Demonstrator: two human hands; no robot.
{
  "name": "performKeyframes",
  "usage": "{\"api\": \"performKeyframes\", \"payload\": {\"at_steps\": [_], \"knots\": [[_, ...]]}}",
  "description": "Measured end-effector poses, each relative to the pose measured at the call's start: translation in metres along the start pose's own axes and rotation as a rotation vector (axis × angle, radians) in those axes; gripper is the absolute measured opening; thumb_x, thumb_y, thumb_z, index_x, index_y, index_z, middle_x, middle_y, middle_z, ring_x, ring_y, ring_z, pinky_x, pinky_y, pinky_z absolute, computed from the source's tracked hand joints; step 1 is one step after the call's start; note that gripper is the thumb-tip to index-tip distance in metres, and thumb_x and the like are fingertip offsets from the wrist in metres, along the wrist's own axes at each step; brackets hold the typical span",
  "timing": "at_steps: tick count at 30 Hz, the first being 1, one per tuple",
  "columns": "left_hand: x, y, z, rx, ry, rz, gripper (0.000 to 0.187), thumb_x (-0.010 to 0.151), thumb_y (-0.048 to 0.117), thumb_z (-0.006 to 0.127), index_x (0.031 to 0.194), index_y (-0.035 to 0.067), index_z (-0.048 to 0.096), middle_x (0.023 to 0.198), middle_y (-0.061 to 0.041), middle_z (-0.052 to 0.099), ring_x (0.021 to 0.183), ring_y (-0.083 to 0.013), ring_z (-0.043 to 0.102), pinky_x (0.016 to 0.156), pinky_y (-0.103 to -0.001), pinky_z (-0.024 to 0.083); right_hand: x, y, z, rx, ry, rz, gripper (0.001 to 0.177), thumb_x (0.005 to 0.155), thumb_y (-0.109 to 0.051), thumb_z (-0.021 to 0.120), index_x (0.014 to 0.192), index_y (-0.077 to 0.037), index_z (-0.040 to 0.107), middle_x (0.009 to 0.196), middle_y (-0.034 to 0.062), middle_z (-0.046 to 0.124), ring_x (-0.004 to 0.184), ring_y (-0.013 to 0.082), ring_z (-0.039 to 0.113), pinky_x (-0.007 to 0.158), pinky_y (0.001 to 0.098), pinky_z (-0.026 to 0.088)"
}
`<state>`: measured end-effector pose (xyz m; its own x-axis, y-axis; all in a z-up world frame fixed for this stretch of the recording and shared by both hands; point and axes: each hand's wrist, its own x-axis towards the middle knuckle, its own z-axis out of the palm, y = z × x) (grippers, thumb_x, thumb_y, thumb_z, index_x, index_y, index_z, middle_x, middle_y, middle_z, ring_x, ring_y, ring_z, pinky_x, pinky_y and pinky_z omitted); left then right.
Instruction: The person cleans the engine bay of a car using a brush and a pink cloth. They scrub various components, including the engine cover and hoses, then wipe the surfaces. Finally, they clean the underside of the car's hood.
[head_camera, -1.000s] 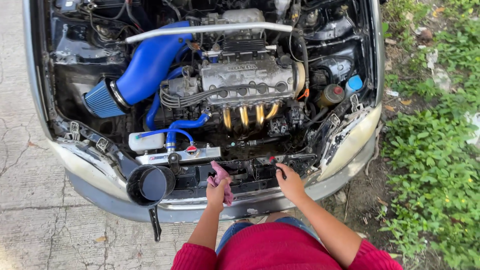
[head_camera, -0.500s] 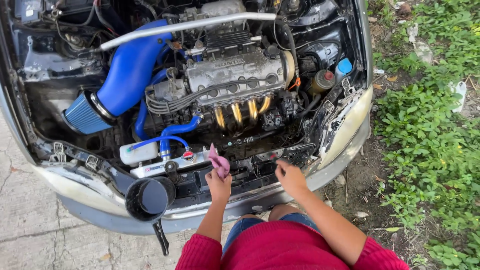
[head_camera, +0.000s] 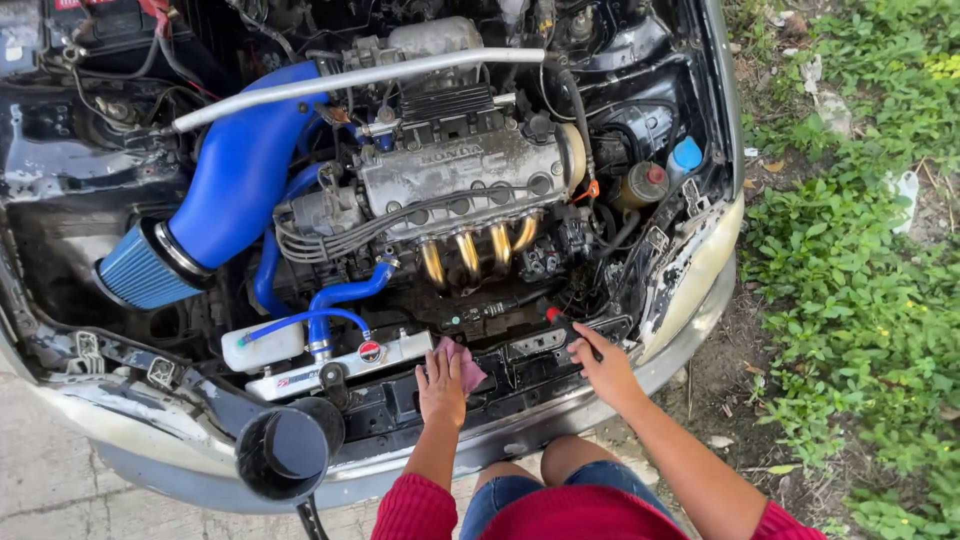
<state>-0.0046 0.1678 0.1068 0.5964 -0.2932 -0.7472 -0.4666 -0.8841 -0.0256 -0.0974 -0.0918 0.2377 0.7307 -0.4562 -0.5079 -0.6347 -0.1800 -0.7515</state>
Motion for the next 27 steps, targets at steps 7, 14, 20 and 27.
{"api": "performKeyframes", "payload": {"at_steps": [7,14,20,27], "knots": [[0.005,0.009,0.003,0.037,-0.004,-0.014,0.073,0.108,0.031,0.051,0.166,0.016,0.008,0.173,-0.013,0.004,0.158,-0.0403,-0.013,0.128,-0.057,-0.002,0.075,-0.026,0.004,-0.009,-0.057,-0.042,0.048,0.104,-0.019,0.050,0.148,-0.003,0.051,0.127,0.0263,0.068,0.112,0.0352,0.070,0.084,0.0423,0.065],[0.034,0.014,0.042,0.047,0.066,-0.022,0.078,0.098,0.027,0.044,0.164,0.013,0.005,0.171,-0.016,0.005,0.156,-0.0475,-0.010,0.128,-0.059,0.000,0.161,-0.069,0.005,0.285,0.157,-0.102,0.058,0.106,-0.031,0.044,0.157,-0.005,0.038,0.120,0.0077,0.069,0.096,0.0154,0.065,0.075,0.0315,0.059],[0.037,0.023,0.046,0.115,0.058,-0.091,0.074,0.100,0.029,0.041,0.164,0.015,0.008,0.171,-0.020,0.007,0.154,-0.0562,-0.008,0.126,-0.062,0.003,0.182,-0.090,0.039,-0.006,0.118,-0.178,0.062,0.106,-0.022,0.045,0.163,-0.007,0.023,0.123,0.0048,0.071,0.073,0.0155,0.069,0.053,0.0296,0.055],[0.024,0.021,0.015,0.144,-0.114,-0.052,0.076,0.105,0.032,0.041,0.166,0.013,-0.001,0.172,-0.023,-0.003,0.152,-0.0578,-0.016,0.126,-0.062,-0.002,0.179,-0.142,0.007,0.261,-0.012,-0.113,0.040,0.106,-0.003,0.046,0.144,-0.006,0.054,0.101,0.0136,0.075,0.079,0.0161,0.072,0.060,0.0207,0.063]]}}
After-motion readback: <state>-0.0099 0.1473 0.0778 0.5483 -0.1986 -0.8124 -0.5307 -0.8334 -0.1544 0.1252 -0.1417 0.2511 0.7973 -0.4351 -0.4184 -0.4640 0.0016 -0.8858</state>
